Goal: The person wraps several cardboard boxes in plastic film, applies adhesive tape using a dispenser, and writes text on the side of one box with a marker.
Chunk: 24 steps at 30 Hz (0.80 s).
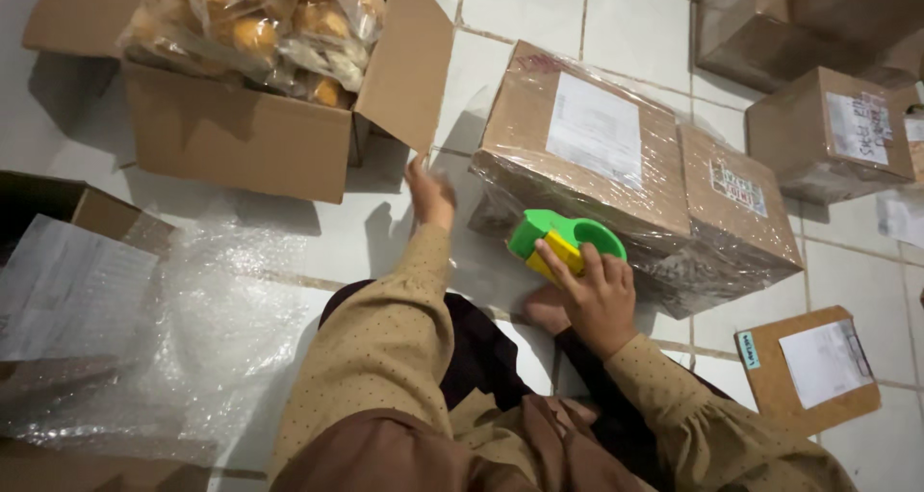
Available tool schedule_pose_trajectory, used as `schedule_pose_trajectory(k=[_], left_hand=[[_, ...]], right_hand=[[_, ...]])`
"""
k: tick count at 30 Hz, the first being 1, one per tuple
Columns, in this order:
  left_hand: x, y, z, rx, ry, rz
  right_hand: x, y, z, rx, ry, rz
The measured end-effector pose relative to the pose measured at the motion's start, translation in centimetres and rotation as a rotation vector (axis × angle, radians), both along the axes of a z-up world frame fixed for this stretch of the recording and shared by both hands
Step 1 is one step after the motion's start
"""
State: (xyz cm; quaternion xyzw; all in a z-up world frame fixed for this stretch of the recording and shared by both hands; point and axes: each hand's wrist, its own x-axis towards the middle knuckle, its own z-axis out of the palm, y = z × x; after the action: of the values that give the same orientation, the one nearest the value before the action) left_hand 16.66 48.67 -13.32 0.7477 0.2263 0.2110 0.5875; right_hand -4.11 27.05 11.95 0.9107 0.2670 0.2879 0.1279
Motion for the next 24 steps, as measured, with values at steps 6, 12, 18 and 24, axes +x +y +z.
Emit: schedule_pose_trajectory(k=[6, 12, 18, 24], left_hand=[[-0.3, -6.5, -5.4, -0.214, -0.065, -0.223], [2.1, -6.0, -7.4, -0.875, 0.188, -0.558], [1.4, -3.0, -4.8, -0.611, 0.179, -0.460], [-7.9, -0.1, 2.8, 0.017, -0.235, -0.046]], right_hand=[[-0.2, 1.0, 0.2, 0.071, 0.065, 0.048], [0.3, 0.9, 0.2, 0.028, 0.031, 0.015], [-0.4, 0.7, -0.2, -0.019, 0.041, -0.036], [-1.2, -4.0, -0.3, 0.069, 0.031, -0.045]])
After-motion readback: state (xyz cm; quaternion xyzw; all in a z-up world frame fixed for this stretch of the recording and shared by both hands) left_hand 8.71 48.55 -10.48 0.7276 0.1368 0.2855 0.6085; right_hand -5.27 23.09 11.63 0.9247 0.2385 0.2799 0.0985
